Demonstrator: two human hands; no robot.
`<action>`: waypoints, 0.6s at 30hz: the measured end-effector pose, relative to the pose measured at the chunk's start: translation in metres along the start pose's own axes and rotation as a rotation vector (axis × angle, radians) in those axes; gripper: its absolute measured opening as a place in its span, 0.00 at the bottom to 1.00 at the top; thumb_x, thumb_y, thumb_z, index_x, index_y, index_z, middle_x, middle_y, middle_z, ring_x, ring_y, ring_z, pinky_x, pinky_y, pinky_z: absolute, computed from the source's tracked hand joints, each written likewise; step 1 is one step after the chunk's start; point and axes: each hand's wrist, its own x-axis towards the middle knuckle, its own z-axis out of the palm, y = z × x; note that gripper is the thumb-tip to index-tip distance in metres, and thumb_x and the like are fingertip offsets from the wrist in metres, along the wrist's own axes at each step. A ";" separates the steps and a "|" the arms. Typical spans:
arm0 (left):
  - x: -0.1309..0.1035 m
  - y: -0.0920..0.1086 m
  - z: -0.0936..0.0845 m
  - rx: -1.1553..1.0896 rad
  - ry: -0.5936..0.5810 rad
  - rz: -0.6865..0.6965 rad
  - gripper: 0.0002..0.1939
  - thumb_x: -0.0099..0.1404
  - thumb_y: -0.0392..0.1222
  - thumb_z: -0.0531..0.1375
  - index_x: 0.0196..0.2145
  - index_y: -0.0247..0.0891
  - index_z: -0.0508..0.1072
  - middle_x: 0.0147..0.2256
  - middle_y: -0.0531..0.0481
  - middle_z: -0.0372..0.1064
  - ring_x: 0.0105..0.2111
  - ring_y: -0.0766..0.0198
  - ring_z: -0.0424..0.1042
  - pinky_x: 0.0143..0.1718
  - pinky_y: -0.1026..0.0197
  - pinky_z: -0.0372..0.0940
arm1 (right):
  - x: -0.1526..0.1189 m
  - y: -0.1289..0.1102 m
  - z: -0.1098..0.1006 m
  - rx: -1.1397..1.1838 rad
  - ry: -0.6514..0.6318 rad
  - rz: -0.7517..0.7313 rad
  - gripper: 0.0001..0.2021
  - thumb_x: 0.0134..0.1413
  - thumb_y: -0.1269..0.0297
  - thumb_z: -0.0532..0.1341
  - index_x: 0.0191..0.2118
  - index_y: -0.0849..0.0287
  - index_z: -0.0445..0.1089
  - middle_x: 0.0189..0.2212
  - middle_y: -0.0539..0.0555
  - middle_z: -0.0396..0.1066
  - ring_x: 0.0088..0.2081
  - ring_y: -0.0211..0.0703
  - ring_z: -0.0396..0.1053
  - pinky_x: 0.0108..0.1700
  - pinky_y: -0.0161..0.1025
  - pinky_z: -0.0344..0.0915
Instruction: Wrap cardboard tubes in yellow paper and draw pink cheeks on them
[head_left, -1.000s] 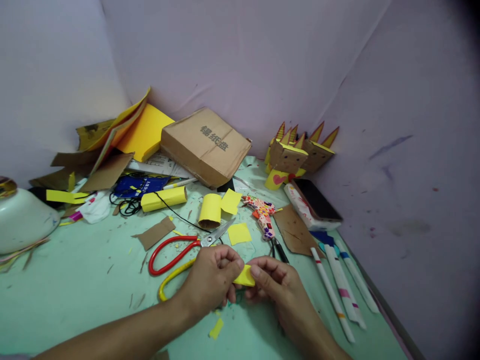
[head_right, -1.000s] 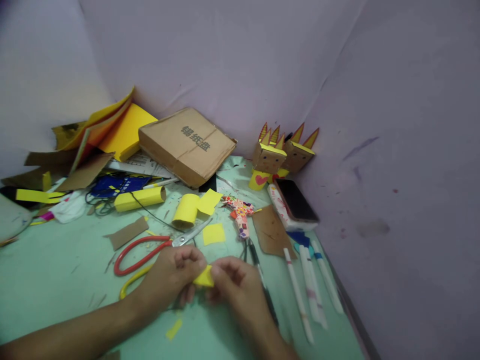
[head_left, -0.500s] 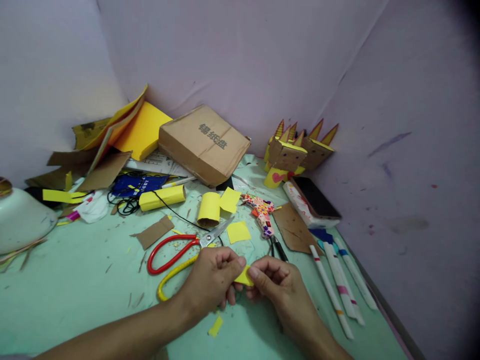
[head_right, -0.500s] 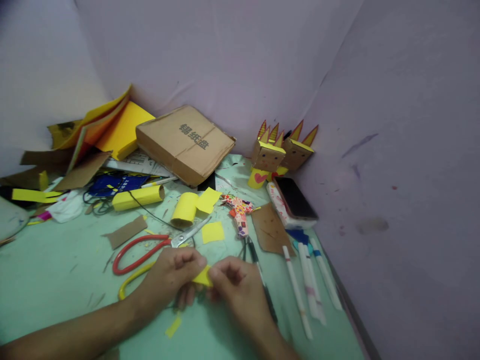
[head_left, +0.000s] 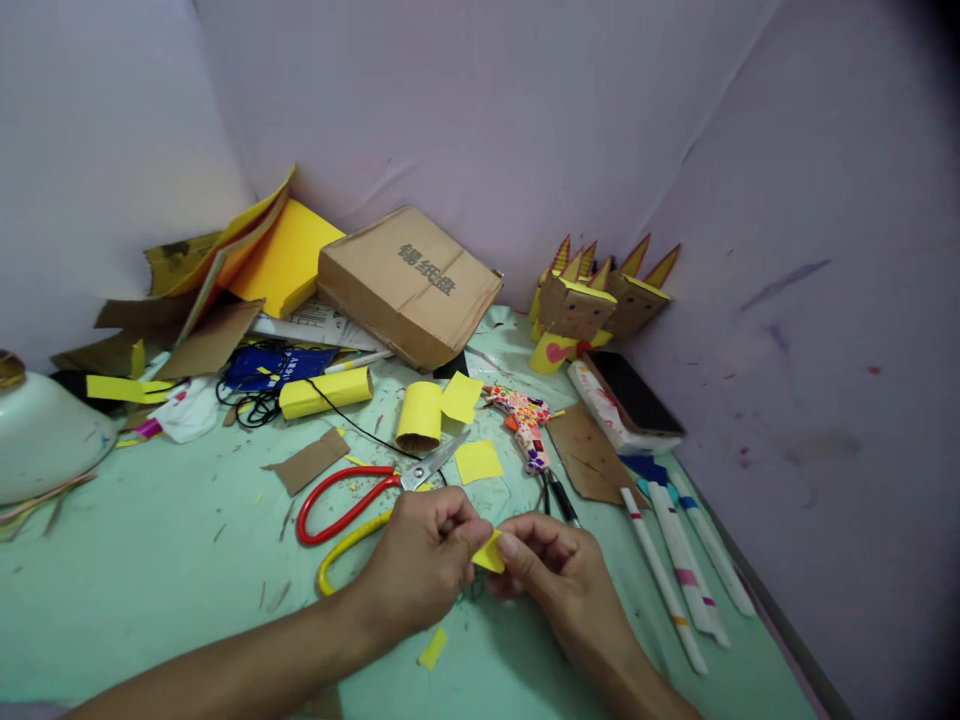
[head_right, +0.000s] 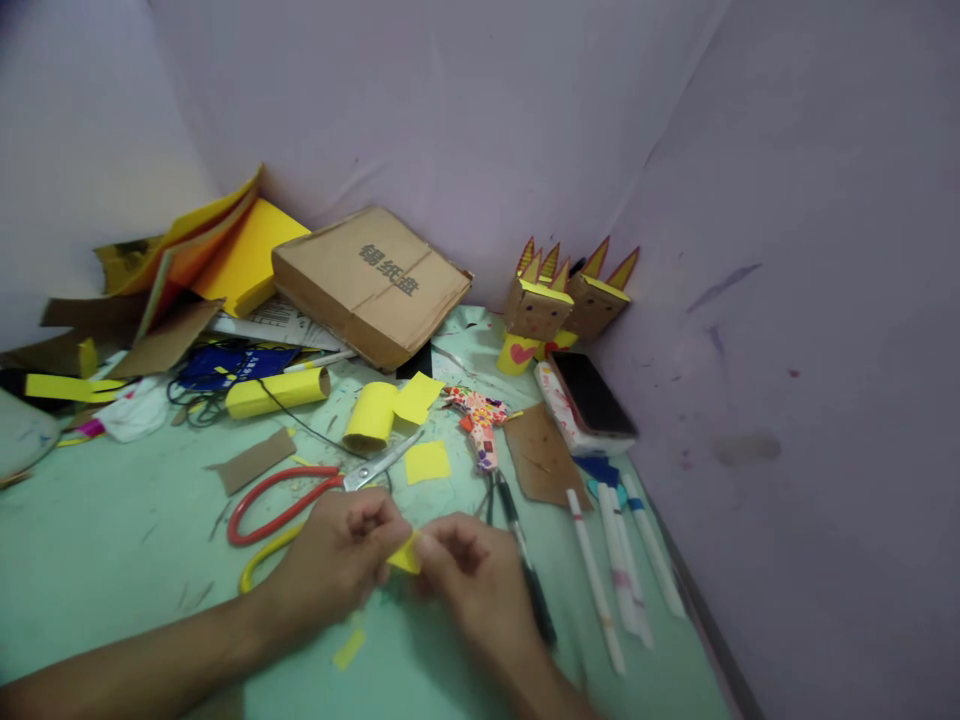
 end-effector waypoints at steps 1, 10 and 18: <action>0.000 0.000 -0.001 -0.010 -0.013 -0.012 0.10 0.54 0.41 0.56 0.18 0.38 0.62 0.13 0.59 0.59 0.13 0.74 0.55 0.14 0.70 0.49 | 0.000 -0.001 0.000 -0.003 0.001 0.012 0.20 0.38 0.48 0.67 0.23 0.64 0.70 0.17 0.52 0.71 0.19 0.37 0.66 0.24 0.33 0.62; 0.002 0.012 -0.004 -0.146 -0.074 -0.086 0.09 0.48 0.43 0.58 0.18 0.36 0.64 0.11 0.58 0.60 0.10 0.74 0.56 0.12 0.71 0.50 | -0.001 0.000 -0.001 0.013 0.097 -0.036 0.16 0.39 0.52 0.68 0.22 0.63 0.71 0.16 0.52 0.71 0.19 0.38 0.68 0.24 0.33 0.64; 0.009 0.012 -0.015 -0.423 -0.227 -0.250 0.02 0.38 0.36 0.57 0.15 0.34 0.67 0.10 0.55 0.62 0.07 0.74 0.55 0.07 0.72 0.48 | -0.009 0.005 -0.008 -0.041 -0.065 -0.265 0.05 0.52 0.63 0.63 0.35 0.56 0.73 0.28 0.53 0.74 0.30 0.41 0.72 0.34 0.35 0.67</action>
